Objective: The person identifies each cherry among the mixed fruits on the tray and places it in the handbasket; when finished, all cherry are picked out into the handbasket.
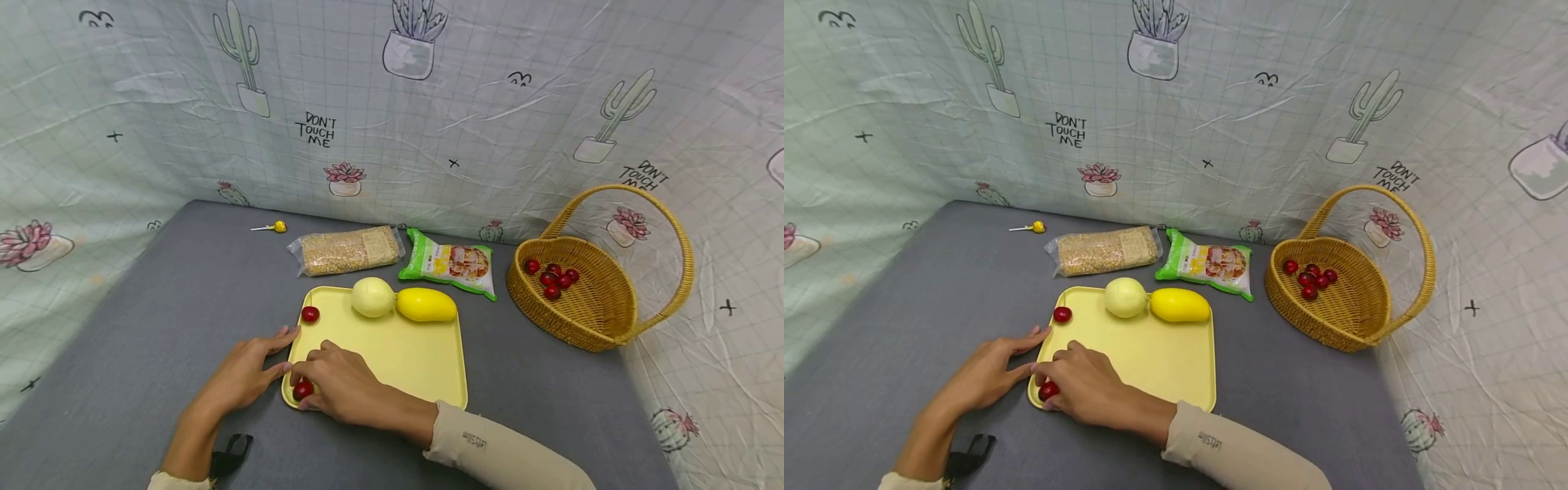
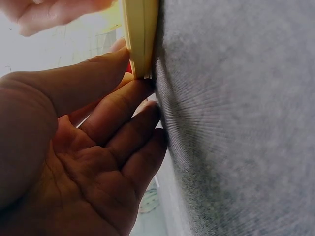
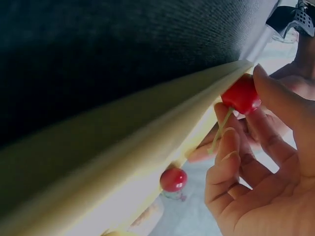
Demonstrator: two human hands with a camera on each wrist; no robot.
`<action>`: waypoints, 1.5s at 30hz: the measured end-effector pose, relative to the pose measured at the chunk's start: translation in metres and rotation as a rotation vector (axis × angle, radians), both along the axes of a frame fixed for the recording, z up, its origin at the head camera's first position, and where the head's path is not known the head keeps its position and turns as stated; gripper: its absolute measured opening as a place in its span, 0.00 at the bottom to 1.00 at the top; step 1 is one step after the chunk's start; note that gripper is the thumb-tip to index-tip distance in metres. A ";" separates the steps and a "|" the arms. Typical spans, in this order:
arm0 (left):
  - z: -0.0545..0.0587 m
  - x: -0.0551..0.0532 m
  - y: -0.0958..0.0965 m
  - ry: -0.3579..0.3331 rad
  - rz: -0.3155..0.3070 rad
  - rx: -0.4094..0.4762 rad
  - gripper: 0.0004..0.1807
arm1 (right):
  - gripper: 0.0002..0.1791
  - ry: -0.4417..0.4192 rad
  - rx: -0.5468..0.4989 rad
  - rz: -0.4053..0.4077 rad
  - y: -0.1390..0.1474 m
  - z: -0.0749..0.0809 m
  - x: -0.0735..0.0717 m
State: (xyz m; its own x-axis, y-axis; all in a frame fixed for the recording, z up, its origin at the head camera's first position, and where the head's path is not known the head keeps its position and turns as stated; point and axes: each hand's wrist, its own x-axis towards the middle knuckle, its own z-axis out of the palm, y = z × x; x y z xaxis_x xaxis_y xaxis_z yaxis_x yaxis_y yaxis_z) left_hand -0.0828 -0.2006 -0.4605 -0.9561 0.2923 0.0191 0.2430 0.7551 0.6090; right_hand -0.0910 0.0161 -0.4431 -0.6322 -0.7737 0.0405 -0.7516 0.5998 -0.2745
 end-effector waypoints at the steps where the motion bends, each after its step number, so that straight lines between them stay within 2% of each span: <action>1: 0.000 0.000 0.000 -0.004 -0.001 -0.001 0.34 | 0.19 -0.004 0.001 0.001 0.000 0.000 0.000; 10: 0.000 0.000 0.000 0.009 -0.008 -0.005 0.34 | 0.16 -0.025 -0.017 -0.019 0.014 0.007 -0.001; 16: 0.000 -0.001 0.000 -0.006 -0.004 -0.017 0.34 | 0.15 -0.042 -0.081 -0.055 0.030 0.016 -0.005; 24: 0.001 -0.002 0.001 -0.034 -0.001 -0.024 0.35 | 0.12 -0.094 -0.143 -0.152 0.054 0.028 -0.010; 33: 0.000 -0.002 0.001 -0.049 -0.003 -0.013 0.35 | 0.14 -0.023 -0.264 -0.255 0.085 0.034 -0.015; 45: 0.000 -0.002 0.000 -0.029 -0.014 -0.014 0.35 | 0.13 -0.003 -0.375 -0.365 0.125 0.045 -0.027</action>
State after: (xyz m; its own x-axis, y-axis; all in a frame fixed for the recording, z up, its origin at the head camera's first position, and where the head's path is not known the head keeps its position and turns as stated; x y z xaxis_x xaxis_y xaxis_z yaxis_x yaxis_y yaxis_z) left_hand -0.0844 -0.2008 -0.4602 -0.9521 0.3055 -0.0131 0.2356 0.7604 0.6052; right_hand -0.1180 0.1413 -0.3979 -0.8587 -0.4355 0.2703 -0.5107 0.6827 -0.5226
